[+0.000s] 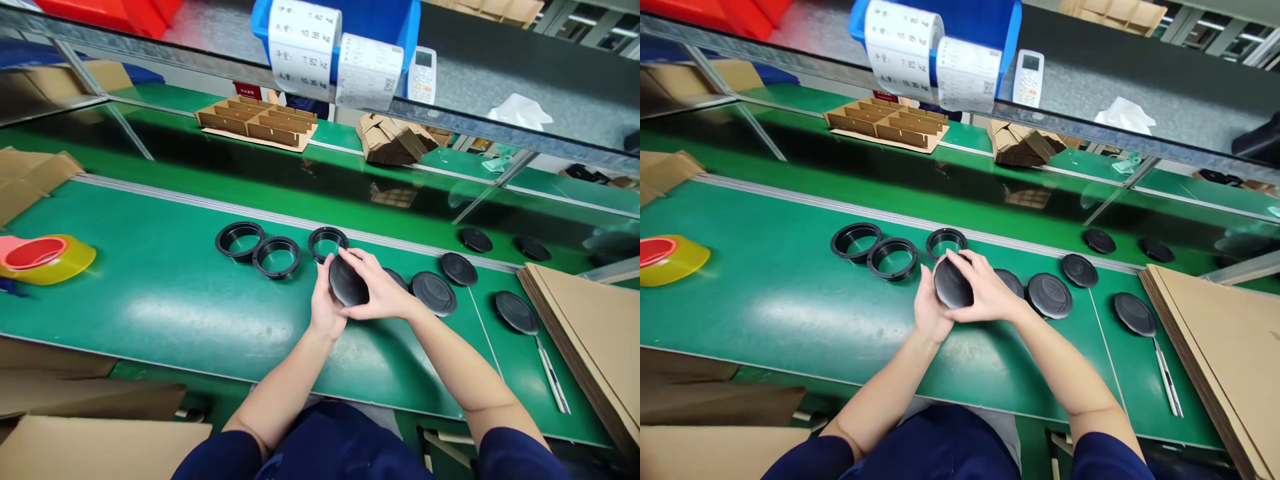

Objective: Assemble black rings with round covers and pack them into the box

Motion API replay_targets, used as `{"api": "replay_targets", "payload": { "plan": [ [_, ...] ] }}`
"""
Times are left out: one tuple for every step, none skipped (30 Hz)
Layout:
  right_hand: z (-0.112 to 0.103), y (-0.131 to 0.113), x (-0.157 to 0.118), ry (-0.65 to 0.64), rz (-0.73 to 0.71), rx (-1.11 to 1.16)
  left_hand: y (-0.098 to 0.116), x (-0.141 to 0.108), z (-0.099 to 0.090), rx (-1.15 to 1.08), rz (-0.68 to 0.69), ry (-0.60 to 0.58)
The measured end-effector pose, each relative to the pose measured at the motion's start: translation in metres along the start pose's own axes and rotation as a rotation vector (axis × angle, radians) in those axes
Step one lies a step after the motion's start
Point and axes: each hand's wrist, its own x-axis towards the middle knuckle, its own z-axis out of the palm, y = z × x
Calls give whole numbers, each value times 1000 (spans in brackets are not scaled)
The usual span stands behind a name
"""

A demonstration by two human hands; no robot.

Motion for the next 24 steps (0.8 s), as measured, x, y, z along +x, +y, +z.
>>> {"api": "replay_targets", "payload": {
  "plan": [
    [1,9,16,30,27,-9,2,-1,-1,28,145,73],
    [4,18,33,63,66,-37,4,-1,-3,61,292,137],
    [8,27,51,83,111,-80,6,-1,-4,93,413,182],
    [14,36,69,79,156,-130,8,-2,-5,121,496,212],
    [20,43,86,48,193,-177,9,-1,-7,139,534,229],
    [28,49,100,-3,221,-216,11,-1,-8,148,535,237],
    [35,53,112,-59,240,-247,12,0,-9,150,515,245],
    [41,55,120,-111,253,-272,13,0,-10,147,485,257],
    [47,56,125,-158,265,-295,14,1,-10,141,456,267],
    [51,56,127,-198,276,-316,14,2,-11,132,430,273],
    [54,56,126,-236,286,-334,15,2,-11,123,409,274],
    [55,55,123,-276,294,-347,15,1,-12,114,393,272],
    [53,53,119,-319,299,-353,16,0,-12,106,382,265],
    [51,51,116,-356,298,-350,16,-1,-12,99,375,258],
    [47,49,113,-371,288,-343,17,-2,-12,93,373,251],
    [44,46,111,-348,274,-336,18,-4,-12,90,379,248],
    [42,44,111,-288,261,-331,18,-5,-11,90,393,250],
    [41,41,111,-205,254,-332,19,-6,-11,93,417,258],
    [43,39,113,-122,255,-337,20,-7,-10,98,451,270],
    [48,37,116,-76,261,-340,20,-7,-10,105,490,285],
    [54,36,119,-79,277,-339,20,-8,-9,117,525,299],
    [60,35,122,-125,294,-331,19,-7,-10,133,552,311],
    [65,35,125,-191,304,-315,18,-5,-11,154,569,320],
    [68,36,129,-250,309,-292,17,-2,-13,182,578,326]
  ]
}}
